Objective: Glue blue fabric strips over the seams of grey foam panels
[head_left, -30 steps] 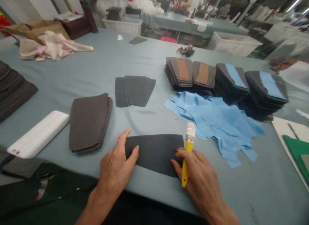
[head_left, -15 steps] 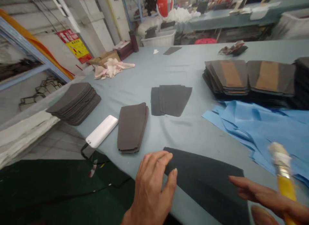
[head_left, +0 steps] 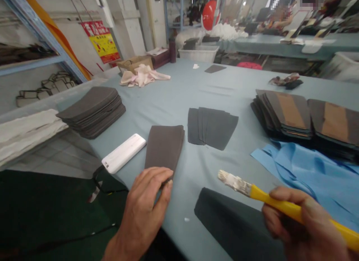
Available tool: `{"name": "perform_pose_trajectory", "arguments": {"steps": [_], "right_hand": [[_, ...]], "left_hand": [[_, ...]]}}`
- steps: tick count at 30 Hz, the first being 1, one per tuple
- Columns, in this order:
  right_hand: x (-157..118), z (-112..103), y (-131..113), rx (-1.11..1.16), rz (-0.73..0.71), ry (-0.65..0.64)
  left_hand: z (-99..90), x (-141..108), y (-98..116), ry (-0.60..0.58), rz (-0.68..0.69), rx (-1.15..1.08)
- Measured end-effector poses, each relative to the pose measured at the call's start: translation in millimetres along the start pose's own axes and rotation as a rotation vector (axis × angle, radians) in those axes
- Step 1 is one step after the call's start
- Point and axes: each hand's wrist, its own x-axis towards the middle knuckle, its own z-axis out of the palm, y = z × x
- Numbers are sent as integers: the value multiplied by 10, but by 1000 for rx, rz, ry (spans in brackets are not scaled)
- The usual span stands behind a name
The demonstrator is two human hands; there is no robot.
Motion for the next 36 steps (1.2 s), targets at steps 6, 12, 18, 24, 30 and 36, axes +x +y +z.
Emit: {"name": "perform_pose_trajectory", "arguments": {"steps": [6, 12, 18, 24, 30, 36], "right_hand": [[345, 636, -240, -15, -77, 27], [537, 1095, -250, -37, -113, -21], [683, 1188, -185, -104, -123, -45], [780, 1157, -180, -127, -129, -110], [862, 1113, -232, -51, -130, -245], [1032, 1204, -191, -66, -210, -183]], "left_hand": [[-49, 298, -482, -111, 94, 74], [39, 385, -702, -183, 154, 66], [58, 428, -724, -213, 175, 74], [27, 477, -686, -260, 196, 185], [36, 434, -649, -224, 188, 196], [63, 412, -673, -176, 177, 204]]}}
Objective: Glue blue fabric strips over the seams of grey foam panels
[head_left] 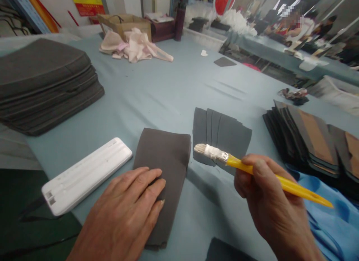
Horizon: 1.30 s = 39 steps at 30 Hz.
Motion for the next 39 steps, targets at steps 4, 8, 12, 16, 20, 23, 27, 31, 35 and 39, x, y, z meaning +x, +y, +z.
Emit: {"name": "perform_pose_trajectory", "arguments": {"steps": [4, 8, 12, 16, 20, 23, 27, 31, 35, 39], "right_hand": [[137, 110, 72, -11, -30, 95], [259, 208, 107, -37, -85, 142], [350, 284, 103, -89, -115, 132], [416, 353, 94, -171, -190, 111], [422, 345, 100, -316, -233, 99], [375, 307, 73, -385, -223, 107], [364, 332, 26, -383, -261, 155], [448, 397, 67, -345, -299, 138], [469, 370, 114, -395, -259, 122], [449, 359, 60, -358, -274, 156]], "left_hand": [[41, 3, -42, 35, 30, 2], [88, -46, -70, 37, 50, 9], [131, -130, -85, 19, 52, -17], [145, -158, -97, 8, 43, -36], [121, -128, -91, 7, 27, -36], [93, -90, -78, 4, 31, -34], [72, -59, -60, 10, 14, -50], [59, -47, -44, 0, 8, -40], [50, -40, -28, -3, 6, -52], [43, -38, -22, -23, 2, -79]]}}
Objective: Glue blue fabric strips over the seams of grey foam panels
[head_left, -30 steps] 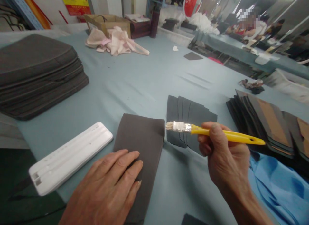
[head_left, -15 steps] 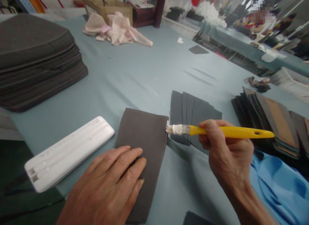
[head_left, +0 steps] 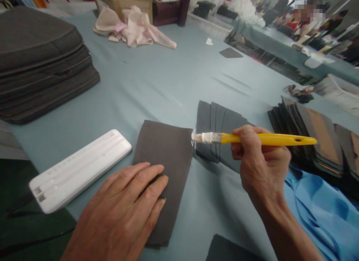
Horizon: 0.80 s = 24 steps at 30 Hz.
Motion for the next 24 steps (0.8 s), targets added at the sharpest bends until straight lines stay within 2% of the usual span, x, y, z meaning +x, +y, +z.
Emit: {"name": "perform_pose_trajectory", "arguments": {"steps": [8, 17, 24], "right_hand": [[18, 78, 15, -7, -22, -24], [-245, -58, -28, 1, 99, -54], [-460, -122, -120, -40, 120, -70]], "left_hand": [[-10, -1, 41, -17, -26, 43], [-28, 19, 46, -51, -21, 51], [-40, 41, 67, -46, -33, 25]]}}
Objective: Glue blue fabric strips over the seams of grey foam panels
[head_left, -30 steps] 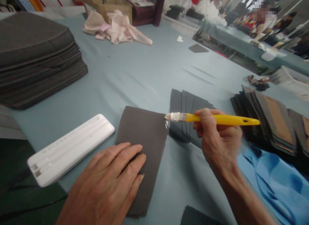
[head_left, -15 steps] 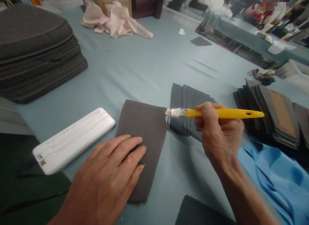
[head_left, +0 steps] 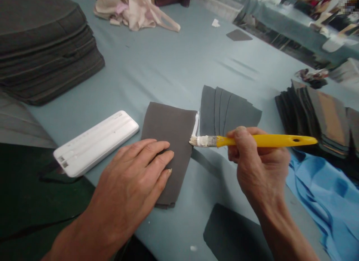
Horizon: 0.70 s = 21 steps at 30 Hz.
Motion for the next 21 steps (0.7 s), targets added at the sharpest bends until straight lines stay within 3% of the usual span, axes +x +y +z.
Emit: {"name": "perform_pose_trajectory", "arguments": {"steps": [21], "right_hand": [[-675, -241, -225, -128, -67, -127]], "left_hand": [[-31, -6, -31, -37, -11, -91]]}}
